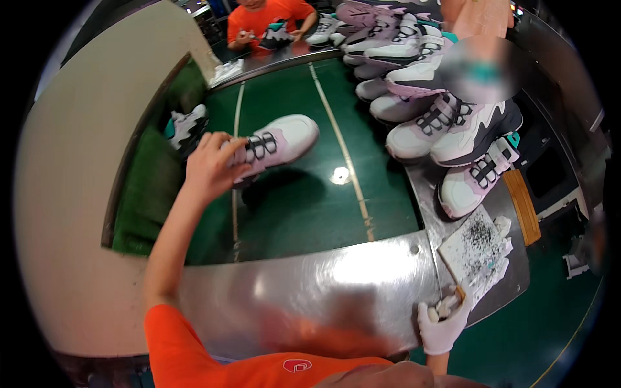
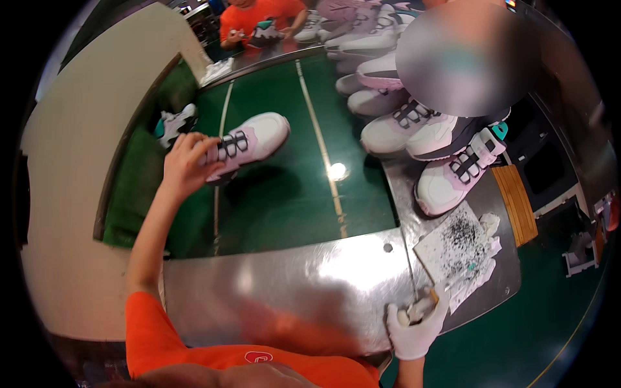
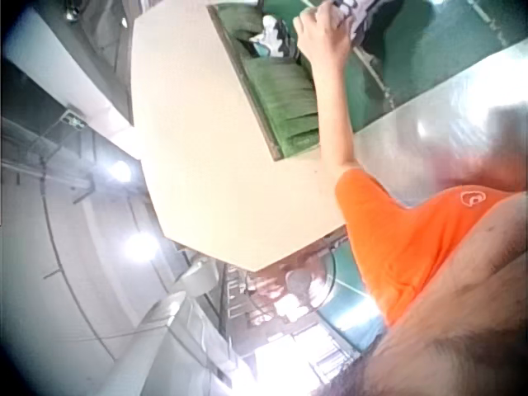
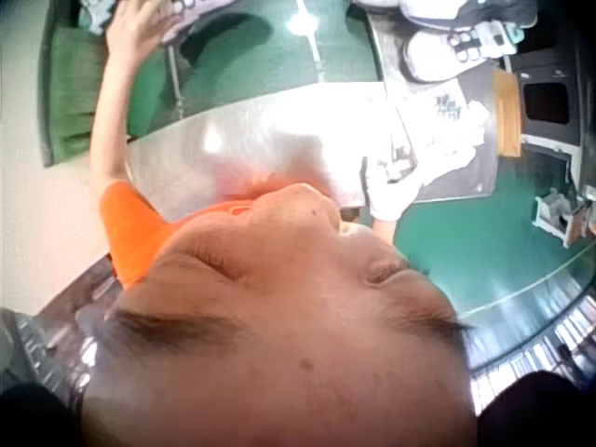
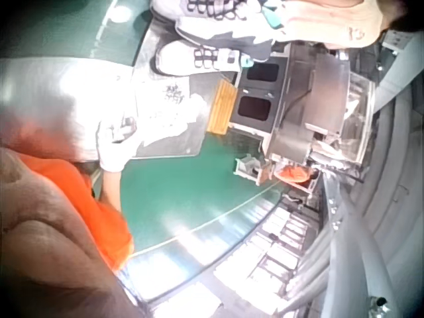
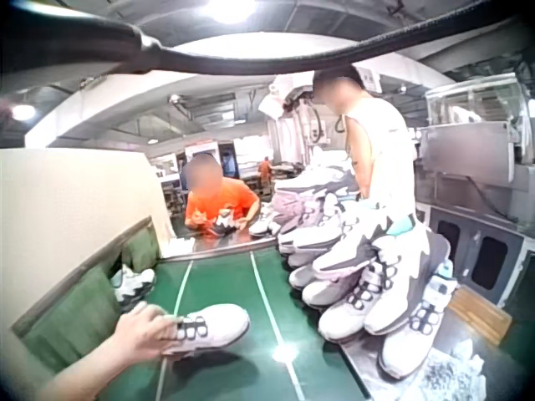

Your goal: The person injects a liquid substance into the seams of white and pink sneakers using a syringe. They handle the shoes one at a time, rotating them to access different areas, and place them on a metal table after treatment.

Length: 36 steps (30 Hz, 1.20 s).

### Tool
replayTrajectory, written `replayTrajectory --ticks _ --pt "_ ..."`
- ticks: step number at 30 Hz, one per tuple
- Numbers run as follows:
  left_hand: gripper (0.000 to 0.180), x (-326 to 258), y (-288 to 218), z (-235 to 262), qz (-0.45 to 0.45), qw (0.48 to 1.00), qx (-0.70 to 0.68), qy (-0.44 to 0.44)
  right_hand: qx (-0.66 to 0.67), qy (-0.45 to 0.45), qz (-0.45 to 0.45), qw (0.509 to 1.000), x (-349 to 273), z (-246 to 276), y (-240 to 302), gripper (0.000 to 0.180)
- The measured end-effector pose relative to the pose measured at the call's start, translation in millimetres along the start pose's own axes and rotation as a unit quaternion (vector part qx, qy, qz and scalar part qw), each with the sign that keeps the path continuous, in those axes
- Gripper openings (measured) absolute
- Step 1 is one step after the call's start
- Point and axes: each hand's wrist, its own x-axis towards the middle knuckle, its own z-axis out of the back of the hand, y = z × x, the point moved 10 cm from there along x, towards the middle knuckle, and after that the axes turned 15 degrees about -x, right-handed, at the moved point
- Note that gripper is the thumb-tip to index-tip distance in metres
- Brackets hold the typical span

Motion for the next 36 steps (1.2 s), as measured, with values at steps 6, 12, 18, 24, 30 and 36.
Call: replayTrajectory --ticks 6,12,18,24,30,36 --pt "0.052 95 168 -133 0.148 0.984 0.1 0.016 0.029 -0.009 -0.079 0.996 -10 -2 -27 0.09" --pt "0.05 125 93 -184 0.099 0.97 0.199 -0.096 0.08 0.005 -0.107 0.991 -20 -4 -38 0.1" --pt "0.068 100 -164 -253 0.353 0.458 -0.752 0.316 0.169 0.013 -0.103 0.98 -17 -3 -40 0.098" --pt "0.055 147 -223 -328 0.397 0.12 -0.91 -0.003 0.213 0.119 -0.159 0.957 1 -5 -18 0.082" --pt "0.042 145 -223 -277 0.369 0.194 -0.907 0.051 0.134 0.071 -0.107 0.983 3 3 -28 0.08" --pt "0.042 78 -225 -175 0.343 0.184 -0.921 -0.002 0.127 0.043 -0.077 0.988 3 4 -38 0.083"
